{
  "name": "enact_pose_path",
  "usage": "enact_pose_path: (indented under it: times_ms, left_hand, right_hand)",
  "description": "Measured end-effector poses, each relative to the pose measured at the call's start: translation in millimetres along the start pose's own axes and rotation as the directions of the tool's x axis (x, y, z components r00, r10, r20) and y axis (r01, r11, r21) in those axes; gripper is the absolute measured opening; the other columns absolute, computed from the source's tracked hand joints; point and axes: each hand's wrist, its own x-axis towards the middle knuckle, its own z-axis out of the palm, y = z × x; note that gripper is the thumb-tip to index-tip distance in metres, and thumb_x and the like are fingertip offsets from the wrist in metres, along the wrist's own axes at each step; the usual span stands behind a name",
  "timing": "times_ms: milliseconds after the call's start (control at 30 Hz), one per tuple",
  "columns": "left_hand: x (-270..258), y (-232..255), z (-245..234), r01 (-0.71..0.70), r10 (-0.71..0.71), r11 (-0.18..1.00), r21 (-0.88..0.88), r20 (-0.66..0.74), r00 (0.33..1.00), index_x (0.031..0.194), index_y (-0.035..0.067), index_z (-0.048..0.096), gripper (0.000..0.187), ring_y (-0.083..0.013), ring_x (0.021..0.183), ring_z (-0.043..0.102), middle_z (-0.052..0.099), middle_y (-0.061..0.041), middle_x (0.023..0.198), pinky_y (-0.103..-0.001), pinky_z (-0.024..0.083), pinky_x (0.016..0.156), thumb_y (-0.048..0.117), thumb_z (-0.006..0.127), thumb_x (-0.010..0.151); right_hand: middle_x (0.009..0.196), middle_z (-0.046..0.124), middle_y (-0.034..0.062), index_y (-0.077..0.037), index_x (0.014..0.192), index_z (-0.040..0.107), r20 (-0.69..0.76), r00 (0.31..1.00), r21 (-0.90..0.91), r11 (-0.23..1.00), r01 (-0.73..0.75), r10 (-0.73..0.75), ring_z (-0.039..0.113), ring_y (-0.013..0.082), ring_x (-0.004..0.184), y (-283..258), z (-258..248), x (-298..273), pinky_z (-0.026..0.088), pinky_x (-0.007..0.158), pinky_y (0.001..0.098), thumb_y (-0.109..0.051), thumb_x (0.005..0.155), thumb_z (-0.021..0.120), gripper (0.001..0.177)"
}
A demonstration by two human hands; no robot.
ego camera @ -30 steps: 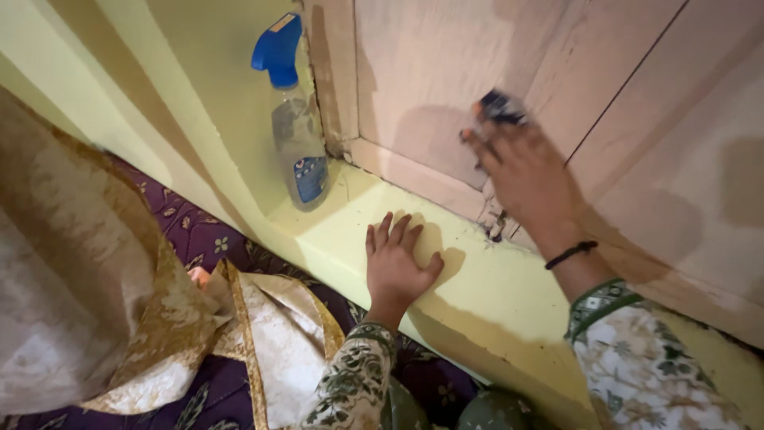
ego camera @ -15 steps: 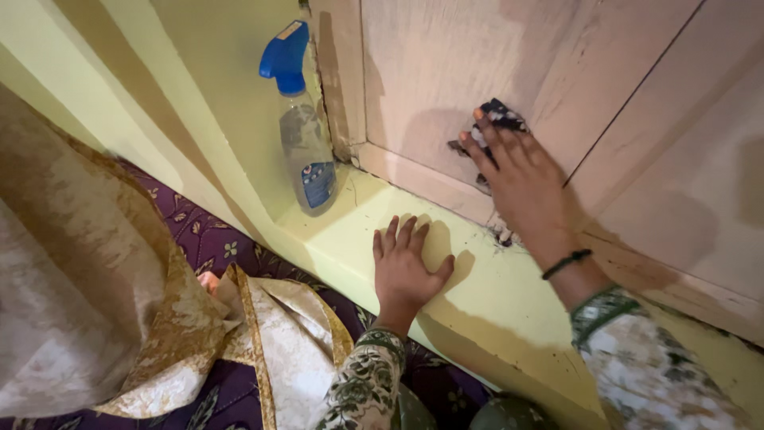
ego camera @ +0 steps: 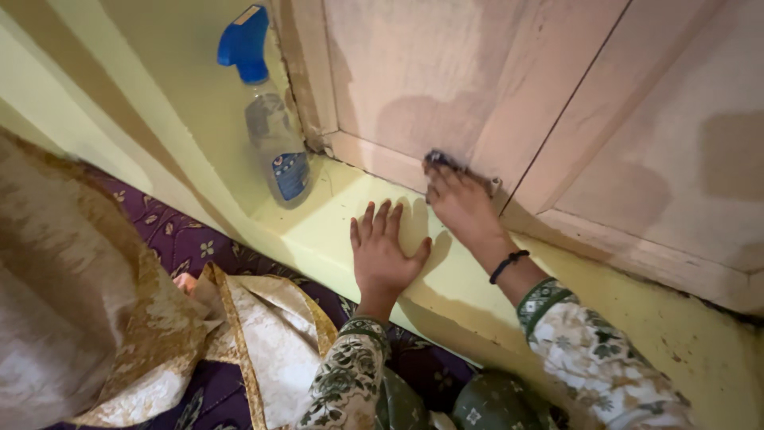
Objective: The person cleans a white wooden cabinet using a cloth and a spray bottle. They wipe the cabinet doors and the bottom ledge, focusing on removing dirt and grime.
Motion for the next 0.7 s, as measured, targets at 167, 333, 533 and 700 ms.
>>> enact_pose_path:
  times_ms: [167, 333, 533, 700]
  left_hand:
    - [1, -2, 3, 0.001, -0.001, 1.000, 0.001, 0.014, 1.000, 0.144, 0.009, 0.054, 0.081, -0.0330, 0.150, 0.030, 0.048, -0.013, 0.154, -0.054, 0.012, 0.124, 0.058, 0.065, 0.081]
    - [0, -4, 4, -0.017, 0.017, 1.000, 0.003, 0.001, 1.000, 0.144, 0.009, 0.054, 0.080, -0.0328, 0.151, 0.030, 0.048, -0.013, 0.155, -0.055, 0.012, 0.124, 0.059, 0.064, 0.083]
    - [0, -10, 11, -0.058, 0.058, 0.997, 0.054, -0.008, 0.998, 0.147, 0.010, 0.051, 0.081, -0.0337, 0.151, 0.030, 0.047, -0.013, 0.155, -0.054, 0.013, 0.124, 0.061, 0.062, 0.085]
    - [1, -13, 14, -0.051, 0.049, 0.996, 0.071, 0.036, 0.998, 0.148, 0.013, 0.050, 0.081, -0.0329, 0.152, 0.027, 0.044, -0.011, 0.157, -0.054, 0.012, 0.124, 0.062, 0.062, 0.085]
  right_hand:
    - [0.150, 0.058, 0.0072, -0.008, 0.124, 0.071, -0.135, 0.986, -0.075, 0.991, -0.111, 0.101, 0.054, 0.0224, 0.134, 46, -47, -5, 0.042, 0.112, 0.0396, -0.016, 0.088, 0.058, 0.039]
    - [0.144, 0.061, 0.0083, -0.007, 0.121, 0.070, -0.064, 0.998, -0.110, 0.993, -0.032, 0.025, 0.054, 0.0233, 0.132, 41, -51, -31, 0.043, 0.111, 0.0415, -0.019, 0.088, 0.059, 0.037]
    - [0.140, 0.061, 0.0108, -0.007, 0.117, 0.070, -0.093, 0.996, 0.054, 0.999, 0.004, 0.001, 0.055, 0.0269, 0.133, 59, -71, -71, 0.045, 0.109, 0.0442, -0.017, 0.089, 0.060, 0.031]
    - [0.153, 0.054, 0.0046, -0.009, 0.123, 0.068, 0.002, 0.989, -0.048, 0.988, -0.145, 0.145, 0.051, 0.0237, 0.137, 91, -100, -113, 0.046, 0.110, 0.0423, -0.014, 0.088, 0.058, 0.036]
